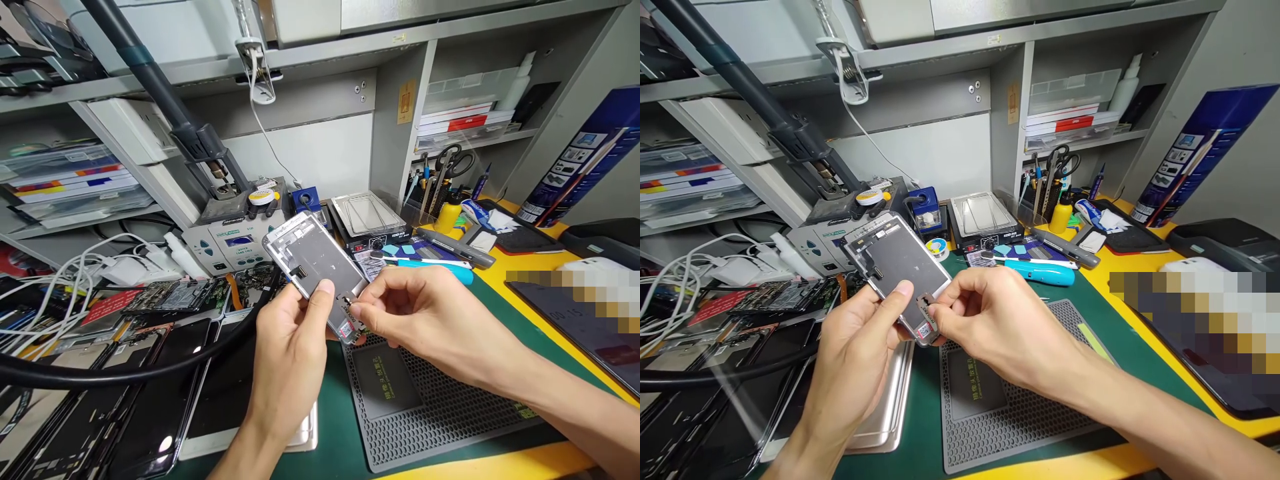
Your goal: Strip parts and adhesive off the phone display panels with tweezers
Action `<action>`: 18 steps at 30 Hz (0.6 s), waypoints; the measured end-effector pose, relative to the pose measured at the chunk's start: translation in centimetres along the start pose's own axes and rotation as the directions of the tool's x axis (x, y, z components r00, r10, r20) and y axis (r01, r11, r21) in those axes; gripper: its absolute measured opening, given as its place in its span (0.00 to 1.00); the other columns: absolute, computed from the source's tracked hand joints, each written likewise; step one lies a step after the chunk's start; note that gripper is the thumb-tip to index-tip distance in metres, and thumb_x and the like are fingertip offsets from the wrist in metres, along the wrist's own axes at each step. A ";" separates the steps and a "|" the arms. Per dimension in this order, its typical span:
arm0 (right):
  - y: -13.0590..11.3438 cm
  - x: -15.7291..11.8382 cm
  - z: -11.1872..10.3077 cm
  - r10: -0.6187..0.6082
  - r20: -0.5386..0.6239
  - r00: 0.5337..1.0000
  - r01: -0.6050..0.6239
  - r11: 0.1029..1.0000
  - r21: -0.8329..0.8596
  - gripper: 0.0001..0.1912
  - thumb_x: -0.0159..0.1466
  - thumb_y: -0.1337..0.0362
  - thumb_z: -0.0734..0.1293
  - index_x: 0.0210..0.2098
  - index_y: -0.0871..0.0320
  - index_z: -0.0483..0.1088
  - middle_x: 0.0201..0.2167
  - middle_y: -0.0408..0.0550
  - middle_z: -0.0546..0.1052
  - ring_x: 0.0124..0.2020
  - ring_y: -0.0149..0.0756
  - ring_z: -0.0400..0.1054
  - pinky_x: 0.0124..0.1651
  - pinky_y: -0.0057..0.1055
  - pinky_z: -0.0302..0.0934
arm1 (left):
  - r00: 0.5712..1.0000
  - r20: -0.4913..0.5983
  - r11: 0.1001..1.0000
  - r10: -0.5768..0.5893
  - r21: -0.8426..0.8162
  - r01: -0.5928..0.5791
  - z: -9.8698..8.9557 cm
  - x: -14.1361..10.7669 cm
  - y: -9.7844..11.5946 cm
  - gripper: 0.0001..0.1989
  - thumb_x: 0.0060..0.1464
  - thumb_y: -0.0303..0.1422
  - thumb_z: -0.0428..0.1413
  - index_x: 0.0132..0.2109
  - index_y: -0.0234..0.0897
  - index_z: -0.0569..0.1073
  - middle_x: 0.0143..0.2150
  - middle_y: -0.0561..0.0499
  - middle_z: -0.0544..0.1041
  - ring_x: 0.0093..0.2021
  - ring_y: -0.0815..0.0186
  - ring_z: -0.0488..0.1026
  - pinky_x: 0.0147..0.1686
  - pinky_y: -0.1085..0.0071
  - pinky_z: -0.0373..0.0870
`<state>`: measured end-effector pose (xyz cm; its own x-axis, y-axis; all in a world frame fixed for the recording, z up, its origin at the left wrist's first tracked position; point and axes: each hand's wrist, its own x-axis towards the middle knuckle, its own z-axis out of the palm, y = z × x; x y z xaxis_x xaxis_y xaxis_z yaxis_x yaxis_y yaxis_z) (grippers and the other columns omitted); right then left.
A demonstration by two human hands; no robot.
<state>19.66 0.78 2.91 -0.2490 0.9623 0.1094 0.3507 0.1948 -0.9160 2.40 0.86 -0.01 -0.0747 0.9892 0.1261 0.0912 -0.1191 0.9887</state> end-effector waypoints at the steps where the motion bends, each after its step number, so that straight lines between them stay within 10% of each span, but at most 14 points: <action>1: 0.0 0.0 0.0 0.003 -0.003 1.000 -0.003 1.000 -0.001 0.08 0.63 0.66 0.69 0.27 0.58 0.74 0.21 0.36 0.73 0.22 0.24 0.61 0.24 0.19 0.56 | 1.000 -0.002 1.000 0.004 0.007 -0.004 0.0 0.0 0.0 0.15 0.59 0.46 0.59 0.35 0.37 0.76 0.22 0.55 0.68 0.23 0.67 0.63 0.24 0.69 0.58; 18: -0.3 0.0 -0.6 0.131 0.088 0.987 -0.126 0.990 -0.059 0.09 0.62 0.62 0.69 0.27 0.58 0.75 0.22 0.38 0.71 0.23 0.26 0.59 0.25 0.23 0.54 | 1.000 0.029 0.999 0.006 0.032 -0.007 0.0 -0.1 0.6 0.15 0.60 0.46 0.58 0.36 0.37 0.76 0.22 0.55 0.68 0.22 0.69 0.60 0.23 0.70 0.57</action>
<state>20.13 0.86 3.38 -0.2791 0.9592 -0.0459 0.4320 0.0828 -0.8981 2.43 0.69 0.55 -0.0455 0.9905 0.1301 0.1235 -0.1236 0.9846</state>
